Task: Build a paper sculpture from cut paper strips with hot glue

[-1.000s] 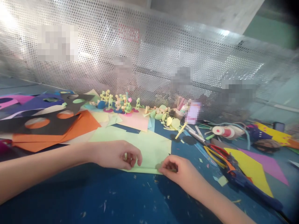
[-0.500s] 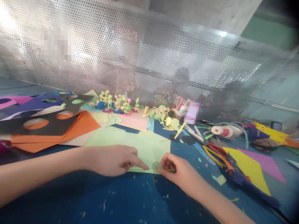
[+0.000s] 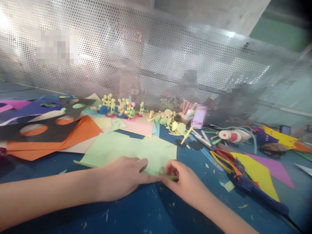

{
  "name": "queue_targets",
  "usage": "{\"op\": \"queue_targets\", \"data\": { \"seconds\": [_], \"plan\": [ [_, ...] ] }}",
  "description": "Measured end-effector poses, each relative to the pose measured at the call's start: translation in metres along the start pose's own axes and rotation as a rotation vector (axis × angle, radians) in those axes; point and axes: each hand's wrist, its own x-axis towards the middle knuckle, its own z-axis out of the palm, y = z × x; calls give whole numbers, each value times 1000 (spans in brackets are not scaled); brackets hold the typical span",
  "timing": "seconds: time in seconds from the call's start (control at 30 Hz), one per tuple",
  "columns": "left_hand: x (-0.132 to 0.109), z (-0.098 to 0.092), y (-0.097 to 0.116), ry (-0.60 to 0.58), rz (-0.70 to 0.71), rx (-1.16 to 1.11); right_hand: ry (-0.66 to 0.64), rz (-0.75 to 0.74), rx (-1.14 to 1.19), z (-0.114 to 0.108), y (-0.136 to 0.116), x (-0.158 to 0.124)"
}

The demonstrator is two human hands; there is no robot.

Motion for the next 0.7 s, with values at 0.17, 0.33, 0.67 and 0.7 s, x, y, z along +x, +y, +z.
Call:
{"op": "queue_targets", "data": {
  "seconds": [0.17,0.33,0.67,0.7],
  "plan": [
    [-1,1,0,-2,8,19,-8,21,-16,0,-2,-1],
    [-1,2,-1,11,19,8,-87,24,-30,-18,1,-4],
    [0,1,-3,5,29,-17,-299,106,-72,-55,30,-1],
    [0,1,-3,2,29,-22,-314,115,-56,-60,33,0]
  ]
}}
